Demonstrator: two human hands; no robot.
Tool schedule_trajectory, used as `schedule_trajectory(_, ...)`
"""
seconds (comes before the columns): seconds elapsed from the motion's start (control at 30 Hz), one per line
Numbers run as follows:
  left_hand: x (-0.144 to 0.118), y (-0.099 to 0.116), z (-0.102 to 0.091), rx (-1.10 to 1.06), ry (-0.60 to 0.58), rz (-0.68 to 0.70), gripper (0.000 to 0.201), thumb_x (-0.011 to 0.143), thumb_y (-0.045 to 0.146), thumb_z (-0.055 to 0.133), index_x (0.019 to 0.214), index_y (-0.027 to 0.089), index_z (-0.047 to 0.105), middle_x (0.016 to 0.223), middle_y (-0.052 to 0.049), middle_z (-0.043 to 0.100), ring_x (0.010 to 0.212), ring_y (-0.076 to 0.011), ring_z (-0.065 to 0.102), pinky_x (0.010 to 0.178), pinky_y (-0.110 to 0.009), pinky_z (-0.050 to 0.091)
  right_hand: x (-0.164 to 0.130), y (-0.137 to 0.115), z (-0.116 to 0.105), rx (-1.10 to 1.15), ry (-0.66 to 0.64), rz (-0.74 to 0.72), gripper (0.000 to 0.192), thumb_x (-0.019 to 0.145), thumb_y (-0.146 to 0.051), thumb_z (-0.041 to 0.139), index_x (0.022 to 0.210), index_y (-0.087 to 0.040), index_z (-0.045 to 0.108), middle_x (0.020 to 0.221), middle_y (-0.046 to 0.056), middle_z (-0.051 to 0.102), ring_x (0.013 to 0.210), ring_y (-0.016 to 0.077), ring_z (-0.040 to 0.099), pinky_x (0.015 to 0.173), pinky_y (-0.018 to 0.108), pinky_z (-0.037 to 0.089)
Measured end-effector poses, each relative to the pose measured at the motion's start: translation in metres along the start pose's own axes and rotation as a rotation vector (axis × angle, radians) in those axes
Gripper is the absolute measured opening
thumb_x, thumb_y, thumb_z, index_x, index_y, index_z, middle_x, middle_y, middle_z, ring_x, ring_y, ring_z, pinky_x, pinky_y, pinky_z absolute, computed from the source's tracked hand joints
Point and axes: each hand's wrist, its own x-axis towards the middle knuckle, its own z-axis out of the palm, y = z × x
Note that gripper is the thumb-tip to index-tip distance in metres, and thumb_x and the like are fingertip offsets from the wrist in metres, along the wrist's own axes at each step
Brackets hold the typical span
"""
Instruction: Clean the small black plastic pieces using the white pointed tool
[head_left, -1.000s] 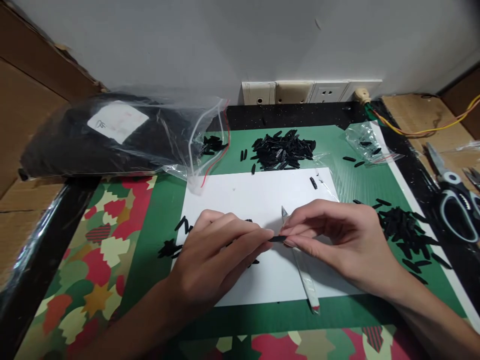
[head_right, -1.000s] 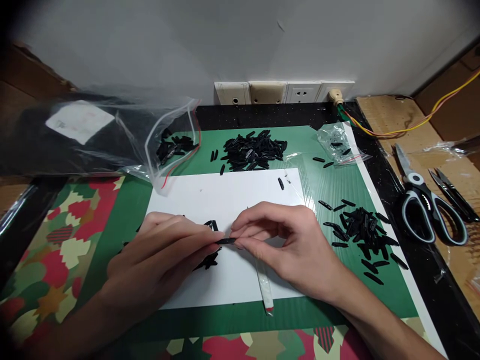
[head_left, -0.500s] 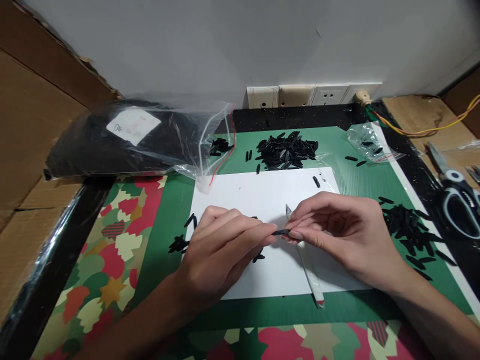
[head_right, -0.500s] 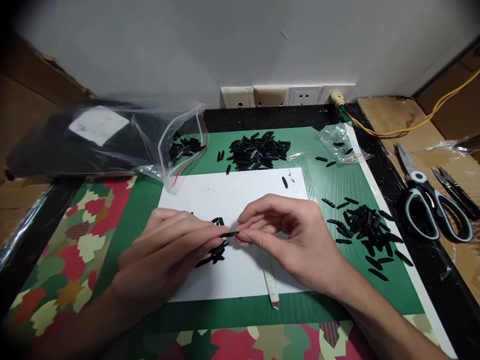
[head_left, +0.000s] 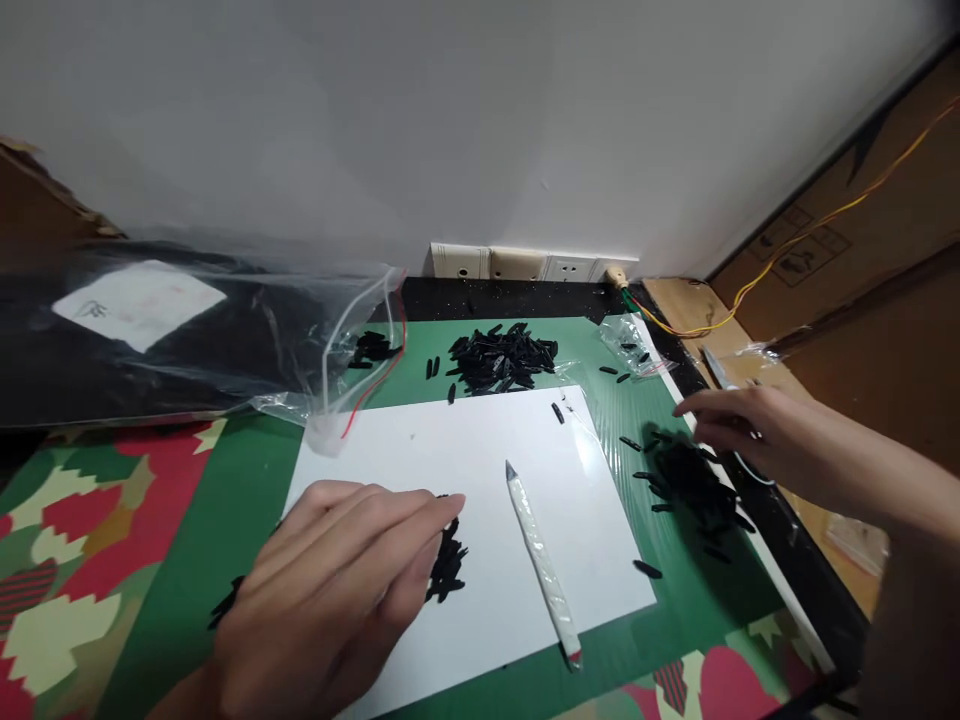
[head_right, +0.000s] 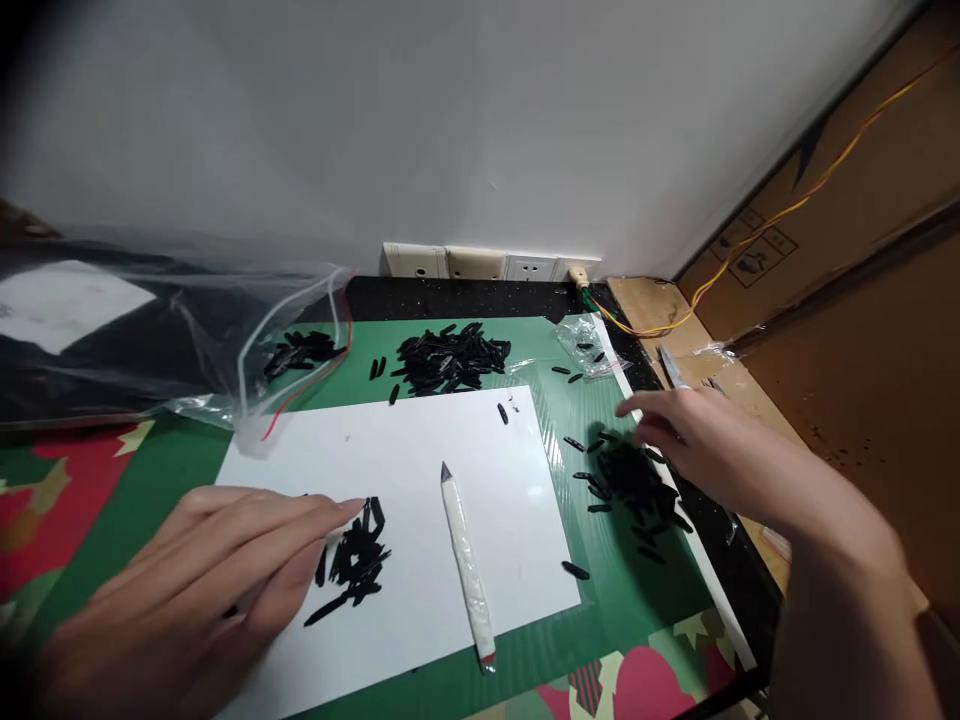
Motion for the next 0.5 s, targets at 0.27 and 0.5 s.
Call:
schedule_trajectory(0.27, -0.002, 0.004, 0.005, -0.036, 0.089, 0.037, 0.033, 0.093, -0.01, 0.067, 0.118, 0.011, 0.074, 0.095, -0.009, 0.079, 0.084, -0.0191, 0.072, 0.076, -0.037, 0.05, 0.073, -0.091, 0.055, 0.068, 0.076, -0.107, 0.008, 0.099, -0.017, 0.07, 0.091, -0.02, 0.069, 0.091, 0.006, 0.072, 0.079, 0.0221, 0.064, 0.067, 0.032, 0.04)
schedule_trajectory(0.5, -0.003, 0.003, 0.003, -0.043, 0.031, 0.064, 0.035, 0.092, -0.013, 0.066, 0.119, 0.008, 0.073, 0.096, -0.011, 0.077, 0.085, -0.0188, 0.069, 0.079, -0.036, 0.047, 0.068, -0.088, 0.072, 0.278, 0.057, -0.257, 0.02, 0.1, -0.003, 0.062, 0.101, -0.019, 0.074, 0.108, 0.008, 0.072, 0.104, 0.0246, 0.065, 0.088, 0.035, 0.048)
